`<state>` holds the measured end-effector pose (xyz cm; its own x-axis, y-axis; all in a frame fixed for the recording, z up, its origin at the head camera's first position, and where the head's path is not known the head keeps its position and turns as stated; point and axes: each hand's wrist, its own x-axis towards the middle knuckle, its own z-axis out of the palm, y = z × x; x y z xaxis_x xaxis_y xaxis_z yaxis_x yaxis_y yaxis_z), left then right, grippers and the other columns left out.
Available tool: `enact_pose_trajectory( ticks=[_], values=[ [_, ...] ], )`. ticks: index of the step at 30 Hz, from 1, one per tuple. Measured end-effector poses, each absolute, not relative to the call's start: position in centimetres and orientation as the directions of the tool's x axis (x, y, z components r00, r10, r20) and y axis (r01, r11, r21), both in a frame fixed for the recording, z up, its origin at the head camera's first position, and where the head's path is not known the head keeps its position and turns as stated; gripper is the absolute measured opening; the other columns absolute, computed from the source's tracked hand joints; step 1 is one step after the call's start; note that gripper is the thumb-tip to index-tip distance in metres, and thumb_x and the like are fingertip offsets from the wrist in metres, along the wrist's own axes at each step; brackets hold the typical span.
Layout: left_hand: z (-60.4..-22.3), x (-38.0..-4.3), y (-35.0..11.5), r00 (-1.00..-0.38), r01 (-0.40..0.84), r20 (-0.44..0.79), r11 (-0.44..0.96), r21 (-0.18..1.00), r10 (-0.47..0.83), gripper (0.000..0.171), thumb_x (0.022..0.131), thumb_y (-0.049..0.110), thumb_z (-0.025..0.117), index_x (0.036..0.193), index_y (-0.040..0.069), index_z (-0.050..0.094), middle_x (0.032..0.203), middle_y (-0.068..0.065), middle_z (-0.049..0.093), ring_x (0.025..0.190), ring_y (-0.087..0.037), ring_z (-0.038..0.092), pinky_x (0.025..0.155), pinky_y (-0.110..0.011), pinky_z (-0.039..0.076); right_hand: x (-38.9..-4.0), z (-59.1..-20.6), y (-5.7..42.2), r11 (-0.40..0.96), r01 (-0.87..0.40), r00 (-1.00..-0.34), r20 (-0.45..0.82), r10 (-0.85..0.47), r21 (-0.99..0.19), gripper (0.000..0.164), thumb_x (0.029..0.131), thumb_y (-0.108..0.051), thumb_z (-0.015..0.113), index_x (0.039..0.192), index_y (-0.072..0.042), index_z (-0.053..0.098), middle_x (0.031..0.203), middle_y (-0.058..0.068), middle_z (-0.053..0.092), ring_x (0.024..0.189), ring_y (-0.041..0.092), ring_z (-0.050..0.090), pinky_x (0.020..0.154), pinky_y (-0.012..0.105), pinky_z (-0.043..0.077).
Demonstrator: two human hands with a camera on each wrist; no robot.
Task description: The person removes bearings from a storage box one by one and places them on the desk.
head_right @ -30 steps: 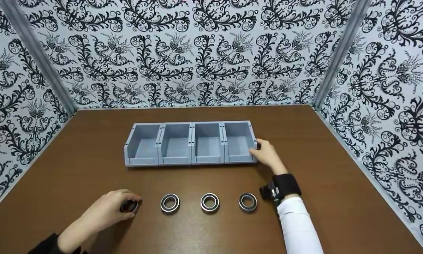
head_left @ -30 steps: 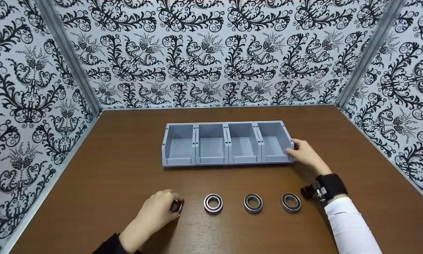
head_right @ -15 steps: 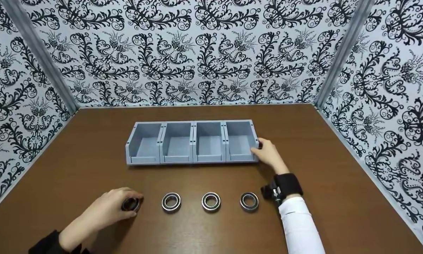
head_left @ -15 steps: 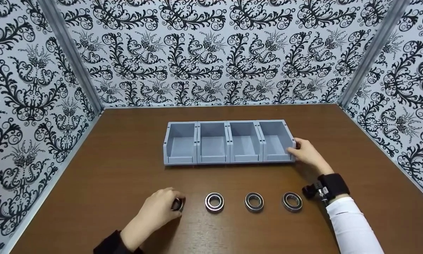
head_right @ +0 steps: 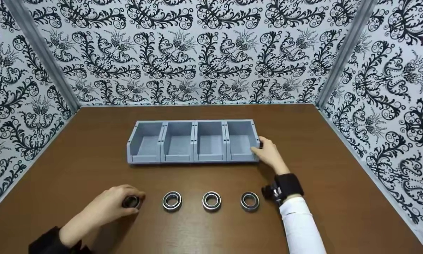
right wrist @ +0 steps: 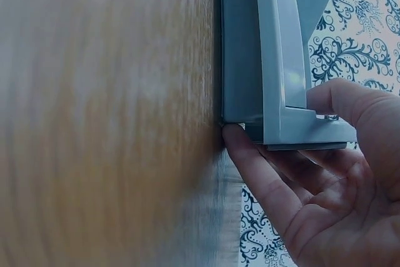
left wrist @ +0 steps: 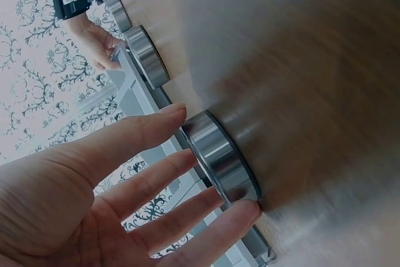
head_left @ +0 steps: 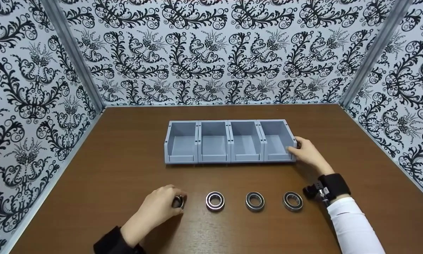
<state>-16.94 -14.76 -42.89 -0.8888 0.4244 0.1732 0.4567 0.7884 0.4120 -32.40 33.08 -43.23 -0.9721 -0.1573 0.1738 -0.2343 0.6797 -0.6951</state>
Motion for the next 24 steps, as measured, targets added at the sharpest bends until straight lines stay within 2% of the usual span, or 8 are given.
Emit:
enact_pose_trajectory(
  ticks=[3, 6, 10, 17, 24],
  values=[
    [-42.8, -17.1, -14.7, -0.886, 0.462, 0.177, 0.786, 0.412, 0.428, 0.032, 0.071, 0.006, 0.092, 0.099, 0.01, 0.078, 0.1, -0.01, 0.07, 0.091, -0.036, 0.069, 0.074, -0.056, 0.058, -32.5, -43.2, 33.0, 0.691, -0.228, -0.974, 0.173, -0.149, -0.686, 0.05, 0.1, -0.009, 0.066, 0.138, 0.02, 0.05, 0.123, 0.038, 0.064, 0.104, 0.038, 0.065, 0.082, 0.024, 0.051],
    [-42.6, -17.1, -14.8, -0.883, 0.468, 0.18, 0.782, 0.413, 0.433, 0.026, 0.073, 0.005, 0.09, 0.092, 0.012, 0.074, 0.1, -0.011, 0.069, 0.088, -0.035, 0.068, 0.069, -0.055, 0.057, -32.6, -43.1, 33.0, 0.702, -0.218, -0.976, 0.168, -0.141, -0.678, 0.055, 0.101, -0.011, 0.066, 0.142, 0.02, 0.047, 0.128, 0.04, 0.061, 0.111, 0.043, 0.064, 0.091, 0.039, 0.054],
    [-42.1, -17.1, -14.7, -0.891, 0.453, 0.174, 0.787, 0.419, 0.42, 0.023, 0.075, 0.004, 0.086, 0.092, 0.012, 0.074, 0.105, -0.013, 0.071, 0.089, -0.037, 0.069, 0.068, -0.056, 0.057, -32.6, -43.0, 32.9, 0.713, -0.206, -0.978, 0.152, -0.139, -0.67, 0.06, 0.102, -0.015, 0.065, 0.145, 0.02, 0.042, 0.134, 0.042, 0.057, 0.117, 0.048, 0.061, 0.1, 0.054, 0.05],
    [-40.9, -17.6, -14.3, -0.918, 0.397, 0.16, 0.832, 0.387, 0.363, 0.04, 0.081, 0.015, 0.089, 0.118, 0.005, 0.078, 0.119, -0.017, 0.072, 0.103, -0.043, 0.071, 0.079, -0.06, 0.059, -33.0, -42.4, 32.9, 0.708, -0.205, -0.979, 0.155, -0.135, -0.676, 0.065, 0.103, -0.015, 0.065, 0.149, 0.02, 0.036, 0.14, 0.044, 0.051, 0.122, 0.055, 0.059, 0.104, 0.059, 0.05],
    [-39.8, -18.7, -14.1, -0.921, 0.388, 0.165, 0.863, 0.323, 0.352, 0.041, 0.087, 0.022, 0.086, 0.123, 0.007, 0.077, 0.129, -0.019, 0.07, 0.111, -0.044, 0.069, 0.08, -0.06, 0.06, -33.4, -41.6, 32.8, 0.713, -0.182, -0.983, 0.127, -0.13, -0.678, 0.074, 0.103, -0.016, 0.066, 0.154, 0.019, 0.026, 0.151, 0.043, 0.04, 0.134, 0.056, 0.049, 0.11, 0.06, 0.045]
  ],
)
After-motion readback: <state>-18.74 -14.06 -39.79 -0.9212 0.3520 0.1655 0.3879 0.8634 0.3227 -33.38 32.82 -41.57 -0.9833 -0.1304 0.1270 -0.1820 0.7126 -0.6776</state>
